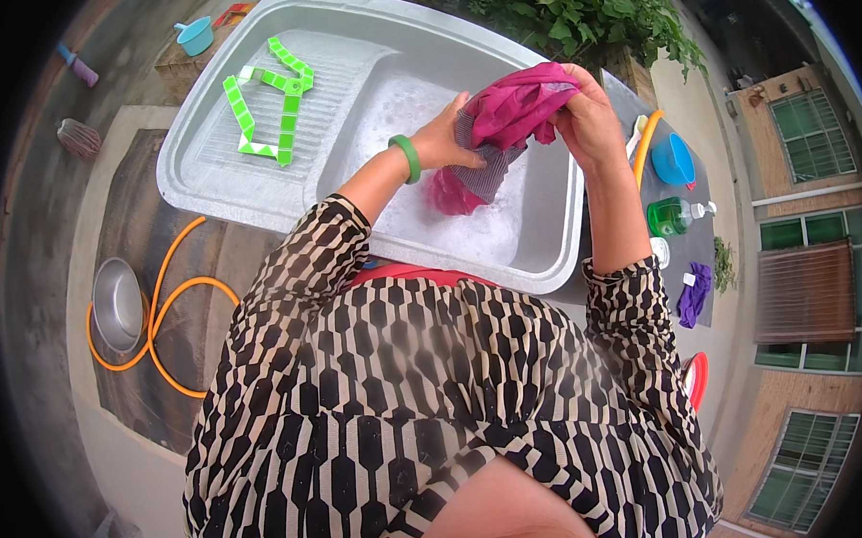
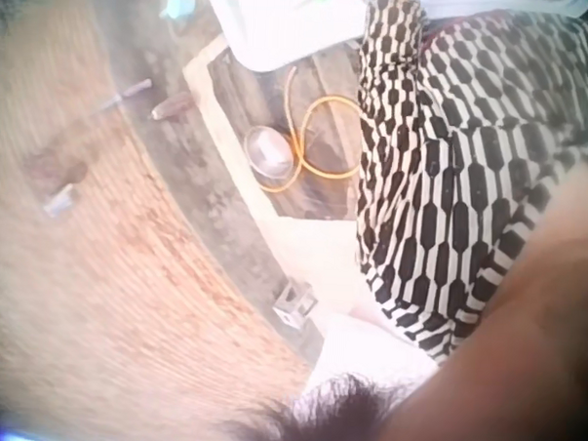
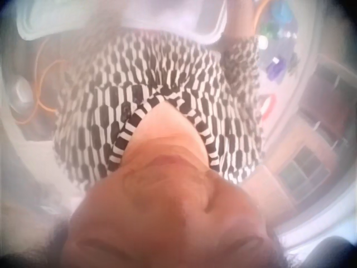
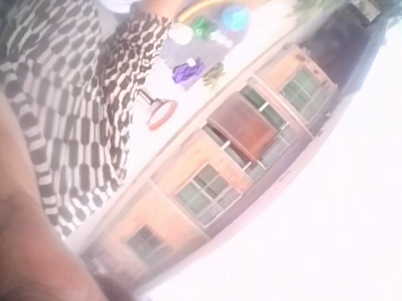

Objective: The person washes two pieces of fabric by hand in a soapy basin, scrubbing them together and rinsing them under a running tap before wringing them out.

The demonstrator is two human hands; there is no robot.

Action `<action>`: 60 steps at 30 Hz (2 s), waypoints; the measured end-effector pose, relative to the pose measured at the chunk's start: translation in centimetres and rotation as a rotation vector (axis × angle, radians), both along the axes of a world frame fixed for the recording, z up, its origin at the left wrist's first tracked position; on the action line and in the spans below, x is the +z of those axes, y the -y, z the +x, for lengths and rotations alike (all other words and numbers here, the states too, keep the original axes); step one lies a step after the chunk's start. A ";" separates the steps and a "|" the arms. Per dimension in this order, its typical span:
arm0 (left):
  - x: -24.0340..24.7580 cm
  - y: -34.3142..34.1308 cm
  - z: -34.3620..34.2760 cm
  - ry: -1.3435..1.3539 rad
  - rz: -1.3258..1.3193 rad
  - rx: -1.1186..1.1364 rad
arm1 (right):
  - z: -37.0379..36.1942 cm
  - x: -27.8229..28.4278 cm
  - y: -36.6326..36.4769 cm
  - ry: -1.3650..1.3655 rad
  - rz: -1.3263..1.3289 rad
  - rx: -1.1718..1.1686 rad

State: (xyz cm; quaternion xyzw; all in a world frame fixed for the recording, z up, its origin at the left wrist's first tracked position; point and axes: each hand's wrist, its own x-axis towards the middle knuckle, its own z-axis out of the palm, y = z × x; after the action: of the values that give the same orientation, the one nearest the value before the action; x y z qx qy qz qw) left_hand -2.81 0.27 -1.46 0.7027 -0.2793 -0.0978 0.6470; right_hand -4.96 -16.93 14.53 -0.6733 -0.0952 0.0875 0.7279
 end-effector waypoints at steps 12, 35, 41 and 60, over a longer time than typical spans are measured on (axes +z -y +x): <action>2.5 4.8 -0.8 -0.159 -0.085 -0.125 | 2.9 2.2 4.4 0.028 0.650 0.107; 5.8 3.8 -2.3 -0.835 -1.232 -0.188 | -5.0 -14.0 1.6 -0.380 0.947 -0.002; 1.0 1.7 -0.2 -1.019 -1.101 0.188 | -3.8 -13.7 2.5 -0.361 0.730 -0.333; -0.1 -0.4 -0.1 -1.089 -0.736 -0.188 | -4.8 -11.3 3.2 -0.503 0.579 -0.031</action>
State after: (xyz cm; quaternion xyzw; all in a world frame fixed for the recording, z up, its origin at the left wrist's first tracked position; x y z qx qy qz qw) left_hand -2.87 0.64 -1.56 0.2587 0.0124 -0.3932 0.8822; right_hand -9.72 -20.16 3.23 -0.3987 0.0758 0.2087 0.8898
